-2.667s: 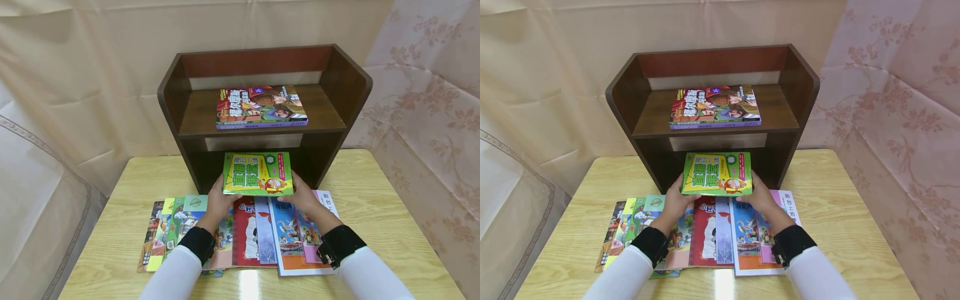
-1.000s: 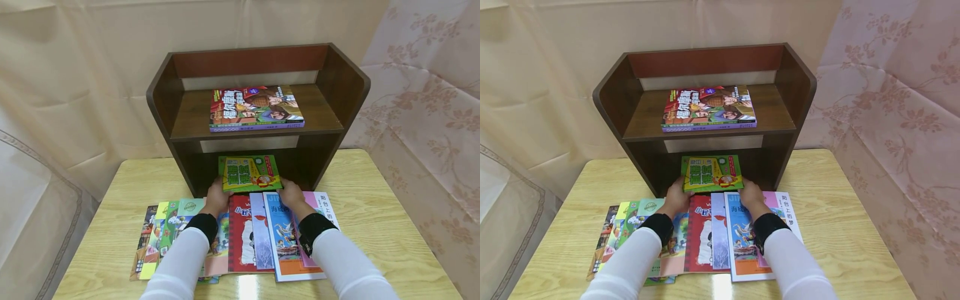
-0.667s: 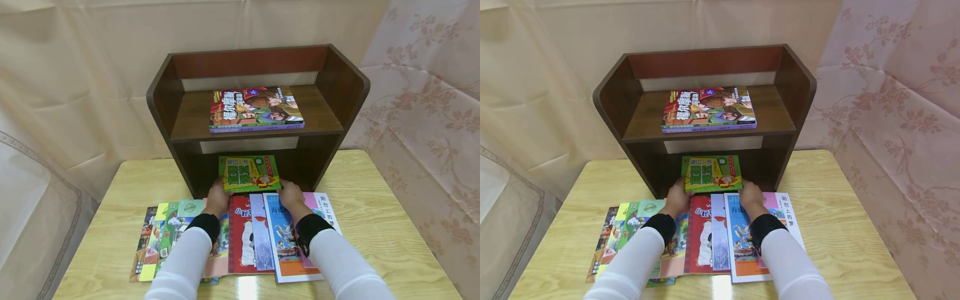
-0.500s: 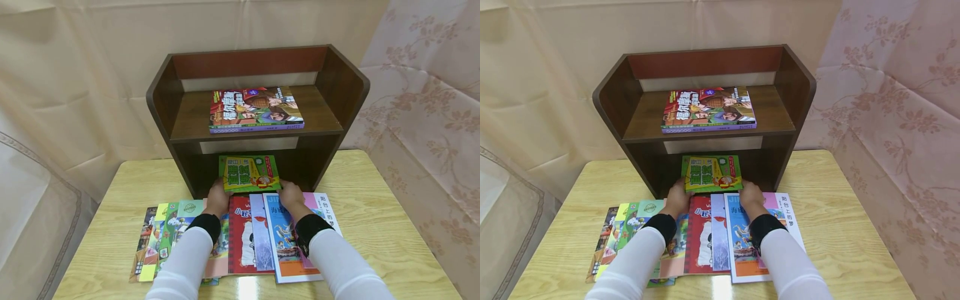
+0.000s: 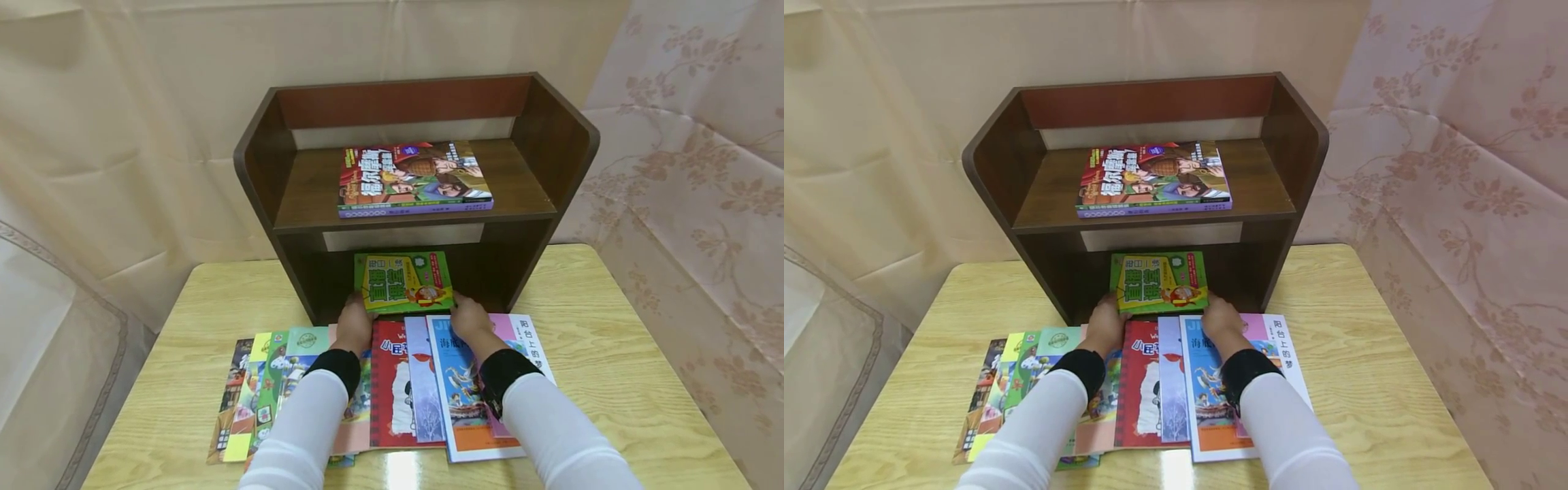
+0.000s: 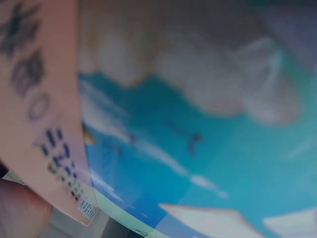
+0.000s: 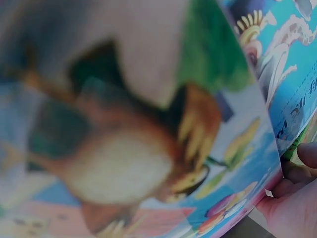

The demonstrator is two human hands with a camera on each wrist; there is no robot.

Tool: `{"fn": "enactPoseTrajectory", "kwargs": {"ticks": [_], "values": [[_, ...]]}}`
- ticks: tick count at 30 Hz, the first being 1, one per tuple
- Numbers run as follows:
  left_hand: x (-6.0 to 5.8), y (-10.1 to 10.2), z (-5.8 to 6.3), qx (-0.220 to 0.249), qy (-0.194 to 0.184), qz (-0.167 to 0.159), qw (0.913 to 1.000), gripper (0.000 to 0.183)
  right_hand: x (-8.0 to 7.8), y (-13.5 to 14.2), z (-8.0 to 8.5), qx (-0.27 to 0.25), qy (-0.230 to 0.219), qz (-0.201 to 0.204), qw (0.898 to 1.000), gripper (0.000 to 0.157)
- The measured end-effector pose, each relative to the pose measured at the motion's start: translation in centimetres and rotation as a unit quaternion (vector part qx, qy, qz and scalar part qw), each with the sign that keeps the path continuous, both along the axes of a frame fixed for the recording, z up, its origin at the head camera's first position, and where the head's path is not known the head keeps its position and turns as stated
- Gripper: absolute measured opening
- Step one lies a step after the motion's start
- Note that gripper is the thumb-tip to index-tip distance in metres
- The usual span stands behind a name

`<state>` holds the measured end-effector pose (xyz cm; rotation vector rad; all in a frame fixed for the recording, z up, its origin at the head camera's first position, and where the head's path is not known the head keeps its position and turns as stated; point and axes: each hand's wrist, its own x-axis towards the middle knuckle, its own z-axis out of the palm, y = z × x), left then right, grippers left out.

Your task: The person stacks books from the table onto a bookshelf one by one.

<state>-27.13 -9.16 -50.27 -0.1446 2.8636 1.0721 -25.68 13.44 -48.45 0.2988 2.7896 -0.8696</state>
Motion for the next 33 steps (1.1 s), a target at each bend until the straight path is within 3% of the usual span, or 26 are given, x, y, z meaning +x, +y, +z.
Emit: {"fn": "enactPoseTrajectory", "kwargs": {"ticks": [17, 22, 26, 33], "values": [[0.1, 0.0, 0.2, 0.017, -0.007, -0.007, 0.9998, 0.043, 0.0, 0.0, 0.2, -0.014, -0.012, 0.003, 1.000, 0.052], [0.3, -0.3, 0.3, -0.015, 0.015, -0.019, 0.9996, 0.045, 0.0, 0.3, 0.2, -0.017, 0.001, 0.024, 1.000, 0.057], [0.5, -0.5, 0.9, -0.034, 0.023, -0.020, 0.9989, 0.048, 0.2, 0.7, 0.8, -0.026, 0.014, 0.040, 0.999, 0.061], [1.3, -0.8, 2.6, -0.004, 0.034, -0.019, 0.9992, 0.065, 1.4, 1.8, 2.5, -0.055, 0.014, 0.057, 0.997, 0.065]]}}
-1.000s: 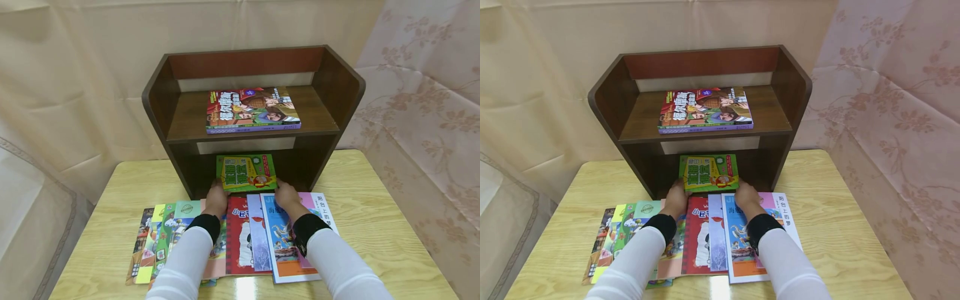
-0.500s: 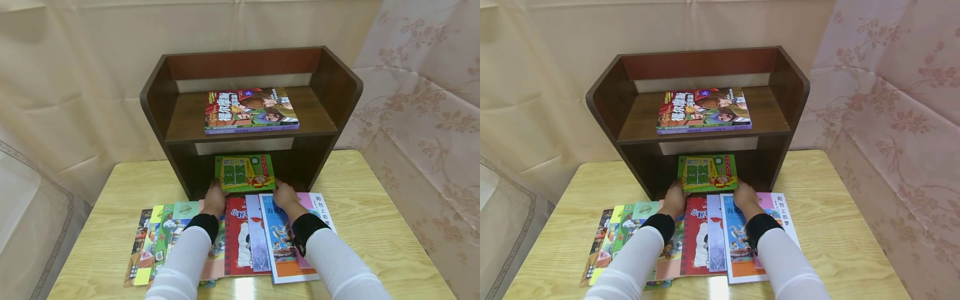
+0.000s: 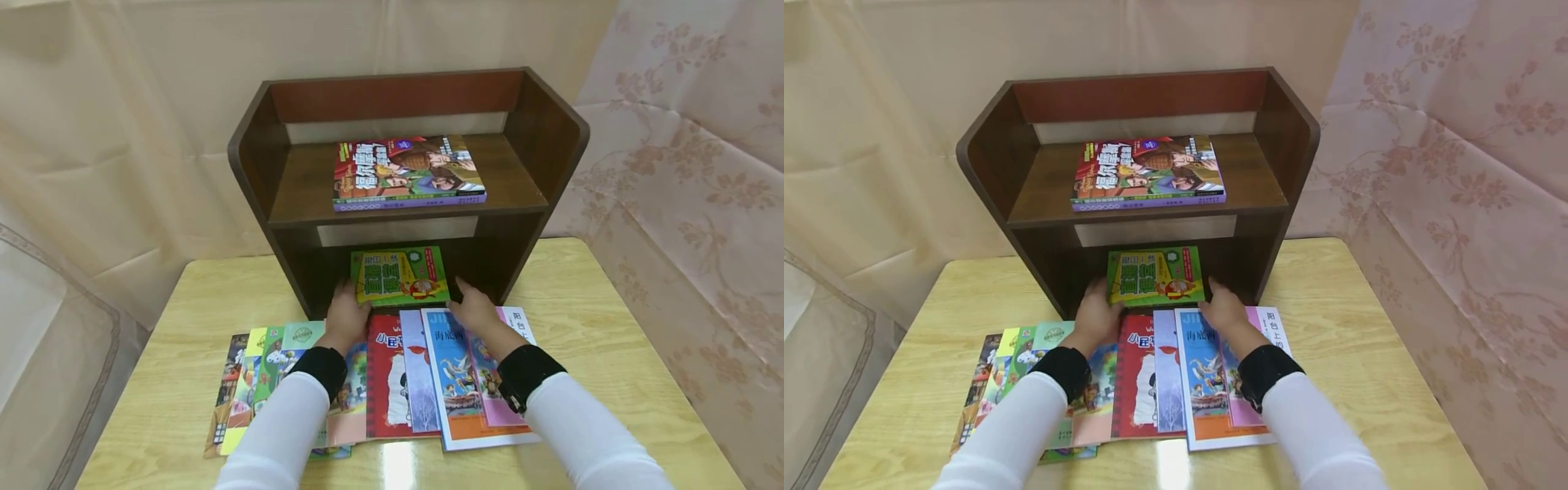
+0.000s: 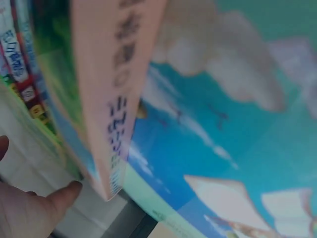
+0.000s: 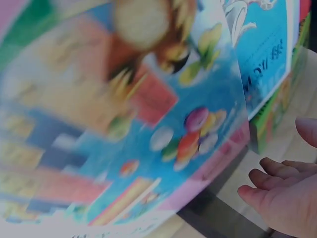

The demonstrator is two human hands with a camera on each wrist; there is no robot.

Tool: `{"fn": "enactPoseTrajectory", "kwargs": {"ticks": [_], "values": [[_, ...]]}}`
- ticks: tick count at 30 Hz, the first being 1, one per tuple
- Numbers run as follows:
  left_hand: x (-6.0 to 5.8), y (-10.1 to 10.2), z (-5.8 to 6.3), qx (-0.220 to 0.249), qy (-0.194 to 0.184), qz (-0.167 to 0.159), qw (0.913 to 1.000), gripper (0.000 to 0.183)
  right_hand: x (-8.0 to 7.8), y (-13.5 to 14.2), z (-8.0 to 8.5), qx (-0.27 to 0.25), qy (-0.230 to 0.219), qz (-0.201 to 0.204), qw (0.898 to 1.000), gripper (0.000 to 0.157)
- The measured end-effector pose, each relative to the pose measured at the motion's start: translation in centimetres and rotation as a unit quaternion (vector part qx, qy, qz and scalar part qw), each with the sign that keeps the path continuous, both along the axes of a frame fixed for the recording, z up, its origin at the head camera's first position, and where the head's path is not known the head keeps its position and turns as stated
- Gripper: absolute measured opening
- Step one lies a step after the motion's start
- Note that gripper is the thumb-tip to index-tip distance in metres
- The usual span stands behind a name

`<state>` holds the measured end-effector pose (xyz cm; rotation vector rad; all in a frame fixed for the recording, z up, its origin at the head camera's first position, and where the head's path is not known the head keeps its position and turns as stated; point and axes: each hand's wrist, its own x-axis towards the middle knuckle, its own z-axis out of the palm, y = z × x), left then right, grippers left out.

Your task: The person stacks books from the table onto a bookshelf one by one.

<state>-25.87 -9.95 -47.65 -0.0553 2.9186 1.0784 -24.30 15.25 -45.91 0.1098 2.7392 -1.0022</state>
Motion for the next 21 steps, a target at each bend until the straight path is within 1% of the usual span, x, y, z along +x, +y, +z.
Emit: {"fn": "enactPoseTrajectory", "kwargs": {"ticks": [3, 6, 11, 13, 16, 21], "values": [[0.6, -0.2, 0.8, 0.002, 0.022, -0.009, 0.9997, 0.069, 0.7, 0.5, 0.7, -0.003, 0.012, 0.008, 1.000, 0.067], [1.5, -0.3, 1.5, 0.011, 0.040, -0.018, 0.9990, 0.072, 1.6, 1.1, 1.1, -0.009, 0.030, 0.019, 0.999, 0.066], [3.2, -0.4, 2.2, 0.037, 0.070, -0.025, 0.9965, 0.075, 3.5, 2.2, 1.4, -0.017, 0.063, 0.022, 0.998, 0.066], [3.9, -0.3, 2.3, 0.033, 0.084, -0.031, 0.9954, 0.075, 4.3, 2.7, 1.4, -0.020, 0.069, 0.010, 0.997, 0.067], [5.0, -0.2, 2.2, 0.015, 0.106, -0.047, 0.9931, 0.074, 5.5, 3.5, 1.4, -0.015, 0.076, -0.013, 0.997, 0.068], [6.7, 0.0, 2.2, -0.010, 0.123, -0.068, 0.9901, 0.077, 7.2, 4.9, 1.5, -0.006, 0.069, -0.059, 0.996, 0.072]]}}
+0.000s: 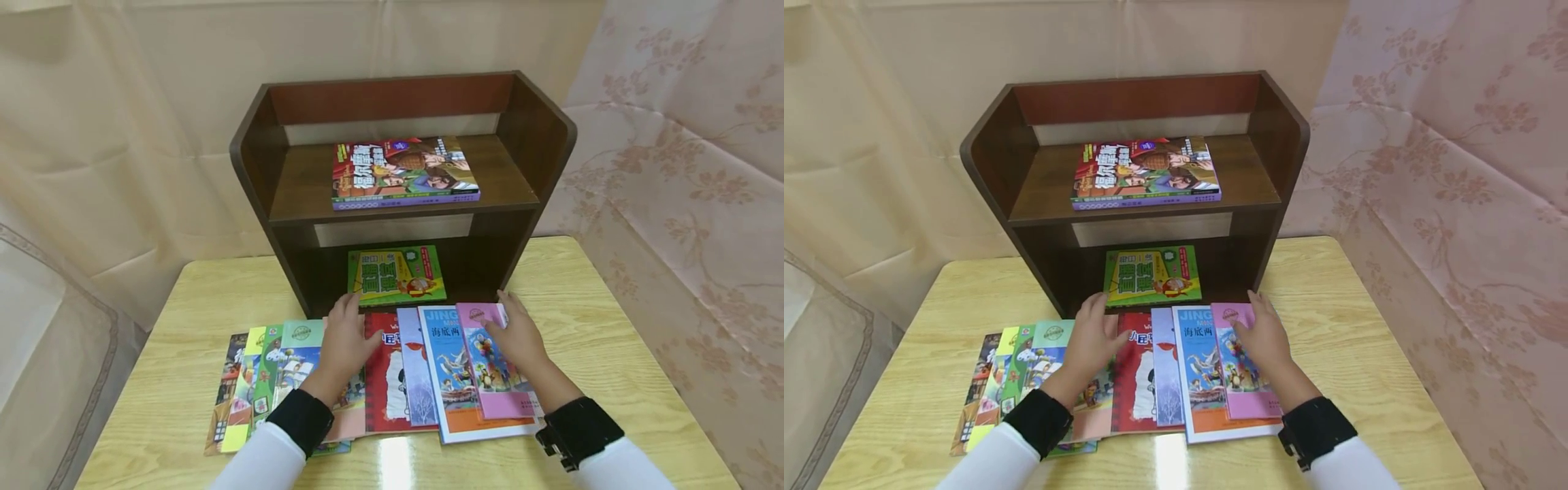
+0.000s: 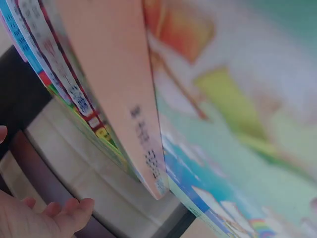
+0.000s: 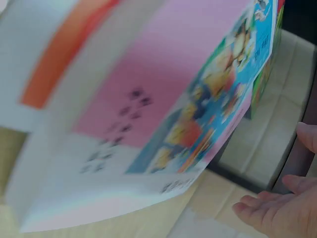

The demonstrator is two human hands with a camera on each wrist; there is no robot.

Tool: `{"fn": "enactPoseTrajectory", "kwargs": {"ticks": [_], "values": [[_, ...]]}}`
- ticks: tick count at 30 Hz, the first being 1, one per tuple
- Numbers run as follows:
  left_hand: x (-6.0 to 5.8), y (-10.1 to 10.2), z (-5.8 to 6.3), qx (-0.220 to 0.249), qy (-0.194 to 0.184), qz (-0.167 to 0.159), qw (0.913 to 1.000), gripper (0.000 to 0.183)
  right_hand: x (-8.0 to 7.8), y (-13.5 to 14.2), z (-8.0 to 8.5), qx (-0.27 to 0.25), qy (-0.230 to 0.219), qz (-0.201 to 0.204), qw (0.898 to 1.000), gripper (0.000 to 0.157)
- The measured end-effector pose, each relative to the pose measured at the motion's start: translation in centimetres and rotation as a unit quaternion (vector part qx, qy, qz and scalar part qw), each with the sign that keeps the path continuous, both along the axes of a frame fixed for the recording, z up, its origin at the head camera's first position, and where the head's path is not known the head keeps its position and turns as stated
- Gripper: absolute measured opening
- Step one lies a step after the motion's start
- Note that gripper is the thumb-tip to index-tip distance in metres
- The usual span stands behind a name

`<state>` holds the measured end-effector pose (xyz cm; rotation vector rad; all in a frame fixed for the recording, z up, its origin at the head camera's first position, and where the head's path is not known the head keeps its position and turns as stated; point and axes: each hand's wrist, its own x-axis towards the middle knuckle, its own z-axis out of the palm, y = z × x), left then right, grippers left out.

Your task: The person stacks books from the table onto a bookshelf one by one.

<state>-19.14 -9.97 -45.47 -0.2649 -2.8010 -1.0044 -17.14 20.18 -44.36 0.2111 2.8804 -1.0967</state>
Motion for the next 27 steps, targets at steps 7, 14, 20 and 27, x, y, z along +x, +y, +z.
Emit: {"fn": "enactPoseTrajectory", "kwargs": {"ticks": [7, 14, 20, 27], "values": [[2.4, 0.5, -0.1, -0.018, -0.021, -0.014, 0.9995, 0.082, 1.7, 1.9, -1.0, -0.002, -0.051, -0.061, 0.997, 0.081], [4.4, 1.3, -0.1, -0.016, -0.042, -0.030, 0.9985, 0.085, 3.0, 3.1, -3.0, 0.024, -0.101, -0.097, 0.990, 0.089], [5.4, 2.0, -0.5, -0.046, -0.031, -0.056, 0.9969, 0.086, 4.2, 3.5, -3.6, 0.039, -0.148, -0.119, 0.981, 0.098], [5.8, 2.9, -0.9, -0.067, -0.006, -0.078, 0.9947, 0.083, 4.8, 3.6, -3.7, 0.028, -0.167, -0.113, 0.979, 0.098]]}}
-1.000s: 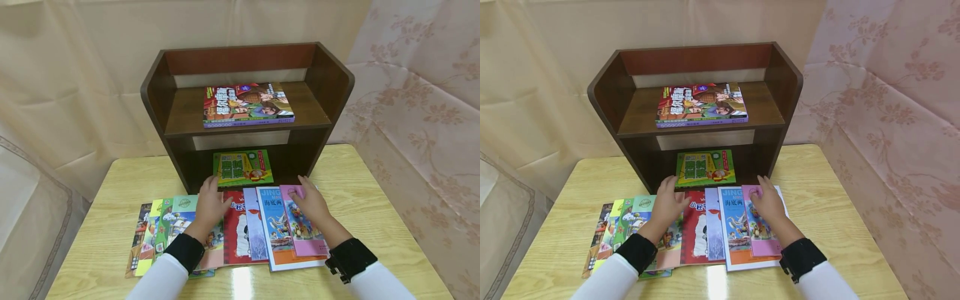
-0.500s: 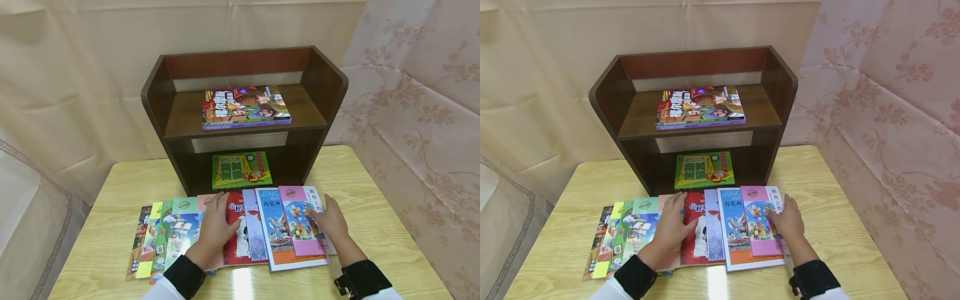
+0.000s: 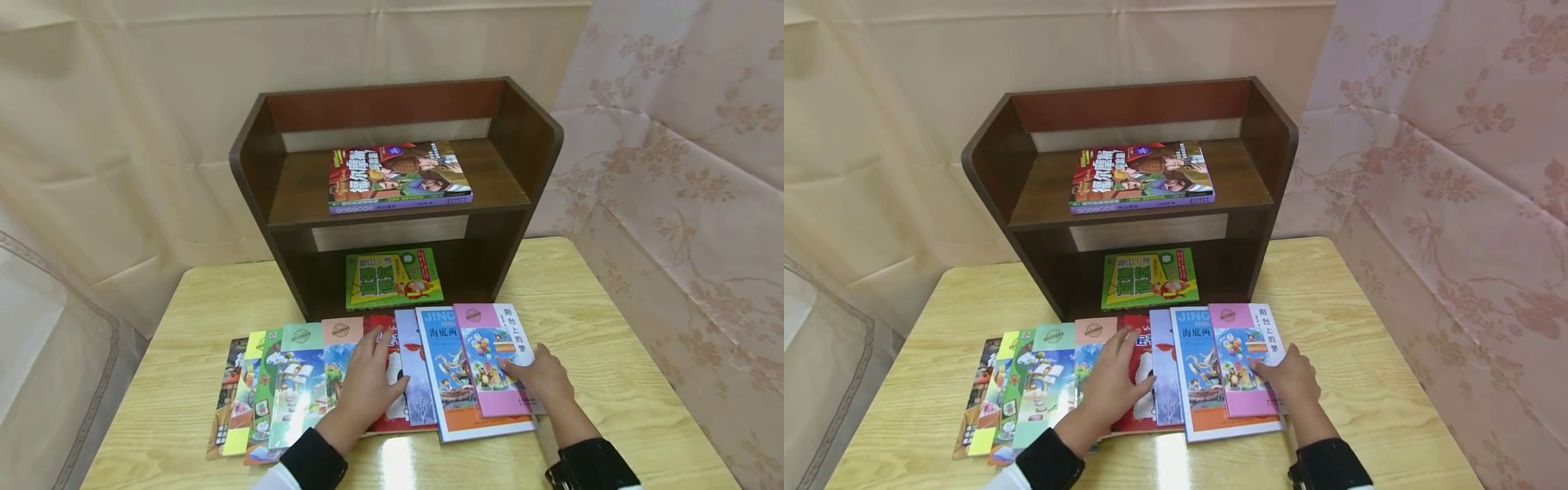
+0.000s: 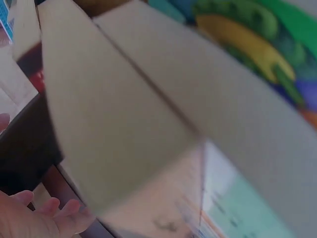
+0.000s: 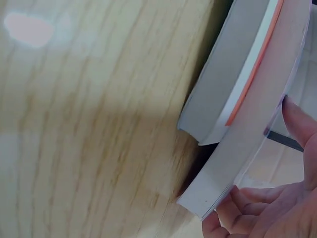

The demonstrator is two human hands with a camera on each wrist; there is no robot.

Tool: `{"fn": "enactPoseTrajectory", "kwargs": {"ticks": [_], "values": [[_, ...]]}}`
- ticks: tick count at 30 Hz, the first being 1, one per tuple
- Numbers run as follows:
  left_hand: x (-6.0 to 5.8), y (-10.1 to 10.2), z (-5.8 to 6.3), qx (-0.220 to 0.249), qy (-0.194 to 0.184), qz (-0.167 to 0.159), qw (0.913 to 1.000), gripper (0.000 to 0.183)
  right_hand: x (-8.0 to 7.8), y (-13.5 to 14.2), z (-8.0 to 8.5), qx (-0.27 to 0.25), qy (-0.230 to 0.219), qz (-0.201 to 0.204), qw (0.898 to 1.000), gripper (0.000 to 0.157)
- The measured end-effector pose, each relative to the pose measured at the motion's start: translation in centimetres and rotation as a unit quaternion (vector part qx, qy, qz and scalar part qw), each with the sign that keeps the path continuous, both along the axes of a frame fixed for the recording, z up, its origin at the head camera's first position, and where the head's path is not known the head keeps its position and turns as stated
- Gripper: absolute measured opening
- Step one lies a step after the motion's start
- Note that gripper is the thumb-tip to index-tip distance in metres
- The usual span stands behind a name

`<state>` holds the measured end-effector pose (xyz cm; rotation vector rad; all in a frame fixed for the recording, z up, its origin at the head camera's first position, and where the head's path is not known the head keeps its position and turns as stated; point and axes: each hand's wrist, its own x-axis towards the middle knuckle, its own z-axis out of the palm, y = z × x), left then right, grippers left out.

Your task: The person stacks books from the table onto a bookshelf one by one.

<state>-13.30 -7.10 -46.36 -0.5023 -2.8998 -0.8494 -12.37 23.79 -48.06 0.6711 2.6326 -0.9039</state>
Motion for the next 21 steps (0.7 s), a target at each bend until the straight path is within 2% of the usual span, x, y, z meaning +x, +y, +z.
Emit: {"fn": "enactPoseTrajectory", "kwargs": {"ticks": [4, 9, 14, 21], "values": [[0.2, 0.4, -0.2, -0.008, -0.007, -0.006, 0.9999, 0.084, -0.1, 0.2, -0.1, 0.000, 0.000, 0.008, 1.000, 0.088], [0.5, 0.8, -0.6, -0.020, -0.007, -0.013, 0.9997, 0.085, -0.6, 0.6, -0.2, -0.040, -0.010, 0.005, 0.999, 0.079], [1.0, 1.4, -0.8, -0.032, -0.011, -0.032, 0.9989, 0.083, -1.2, 1.4, -0.6, -0.075, -0.019, -0.005, 0.997, 0.079], [1.4, 2.3, -1.1, -0.055, 0.014, -0.063, 0.9964, 0.081, -1.4, 1.8, -0.7, -0.098, 0.001, 0.004, 0.995, 0.073]]}}
